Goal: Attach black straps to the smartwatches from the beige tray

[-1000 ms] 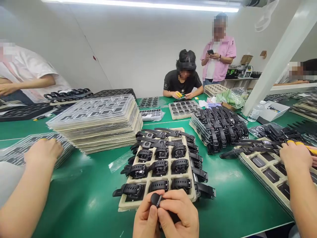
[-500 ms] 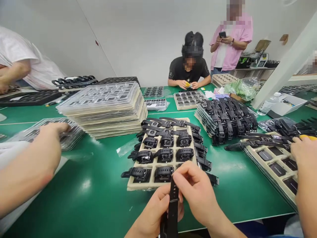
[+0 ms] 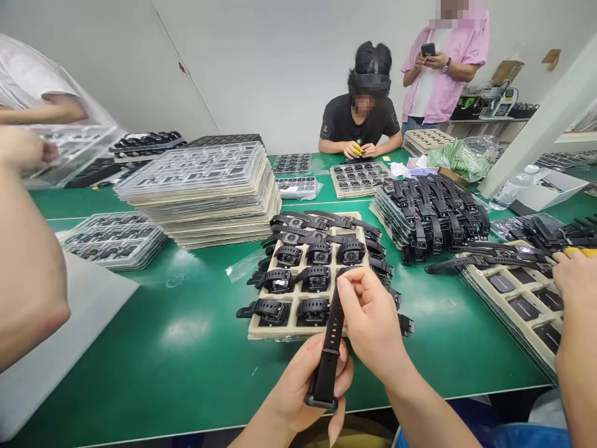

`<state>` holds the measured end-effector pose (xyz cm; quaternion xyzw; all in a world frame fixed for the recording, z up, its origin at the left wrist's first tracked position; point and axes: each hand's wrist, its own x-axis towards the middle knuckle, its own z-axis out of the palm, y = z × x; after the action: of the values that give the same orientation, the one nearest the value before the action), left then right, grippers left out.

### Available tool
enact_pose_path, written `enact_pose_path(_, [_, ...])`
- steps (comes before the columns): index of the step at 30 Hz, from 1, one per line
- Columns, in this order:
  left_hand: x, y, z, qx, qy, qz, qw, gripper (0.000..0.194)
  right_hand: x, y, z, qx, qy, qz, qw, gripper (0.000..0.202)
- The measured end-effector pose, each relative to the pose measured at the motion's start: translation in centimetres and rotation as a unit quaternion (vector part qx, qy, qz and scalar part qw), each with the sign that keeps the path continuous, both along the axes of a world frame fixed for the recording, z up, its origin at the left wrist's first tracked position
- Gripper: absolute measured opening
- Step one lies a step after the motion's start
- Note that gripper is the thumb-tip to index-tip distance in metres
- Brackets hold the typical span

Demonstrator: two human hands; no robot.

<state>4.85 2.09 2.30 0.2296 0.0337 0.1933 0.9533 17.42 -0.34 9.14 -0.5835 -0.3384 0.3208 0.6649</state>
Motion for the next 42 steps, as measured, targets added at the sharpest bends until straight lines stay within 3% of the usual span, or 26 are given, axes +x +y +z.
enact_pose_path(12, [-0.2,-0.2,-0.3,0.032,-0.005,-0.002,0.999,0.040,-0.1,0.5,0.0,-0.004,0.019,0.008,1.000,0.033])
enact_pose_path(15, [-0.6,0.1,0.1,0.119,0.072,0.041,0.989,0.047,-0.1,-0.2,0.1,-0.011,-0.034,-0.004,0.999,0.029])
enact_pose_path(17, [-1.4,0.5,0.8,0.264,0.165,0.117,0.943,0.046,0.0,-1.3,0.1,-0.003,-0.124,-0.038,0.992,0.026])
enact_pose_path(18, [-1.9,0.7,1.3,0.351,0.211,0.166,0.897,0.042,-0.1,-2.1,0.1,0.004,-0.174,-0.046,0.984,0.030])
enact_pose_path(20, [-2.7,1.1,2.2,0.510,0.263,0.254,0.778,0.031,-0.3,-3.5,-0.3,0.007,-0.233,-0.006,0.972,0.042])
enact_pose_path(22, [-3.3,1.3,2.9,0.624,0.253,0.298,0.677,0.025,-0.6,-4.6,-1.0,-0.013,-0.203,0.076,0.976,0.041])
enact_pose_path(24, [-3.5,1.3,3.1,0.685,0.226,0.311,0.619,0.031,-1.2,-5.1,-1.8,-0.033,-0.097,0.100,0.990,0.034])
enact_pose_path(26, [-3.3,1.2,3.0,0.703,0.204,0.313,0.606,0.035,-1.8,-5.2,-2.4,-0.035,0.036,0.060,0.997,0.034])
enact_pose_path(28, [-2.9,1.2,2.7,0.699,0.166,0.325,0.615,0.039,-2.4,-4.9,-2.6,-0.028,0.160,0.011,0.987,0.038])
enact_pose_path(31, [-2.5,1.2,2.0,0.699,0.105,0.357,0.611,0.051,-3.0,-4.6,-2.4,-0.024,0.262,-0.016,0.965,0.040])
enact_pose_path(38, [-2.2,1.1,0.3,0.725,0.116,0.410,0.540,0.063,-3.7,-4.6,-2.7,-0.030,0.249,-0.042,0.967,0.044])
enact_pose_path(40, [-2.1,1.1,0.4,0.730,0.120,0.421,0.525,0.065,-3.7,-4.7,-3.2,-0.026,0.237,-0.062,0.969,0.041])
enact_pose_path(42, [-1.8,1.2,0.8,0.734,0.125,0.430,0.511,0.061,-3.3,-4.7,-3.8,-0.001,0.163,-0.057,0.985,0.035])
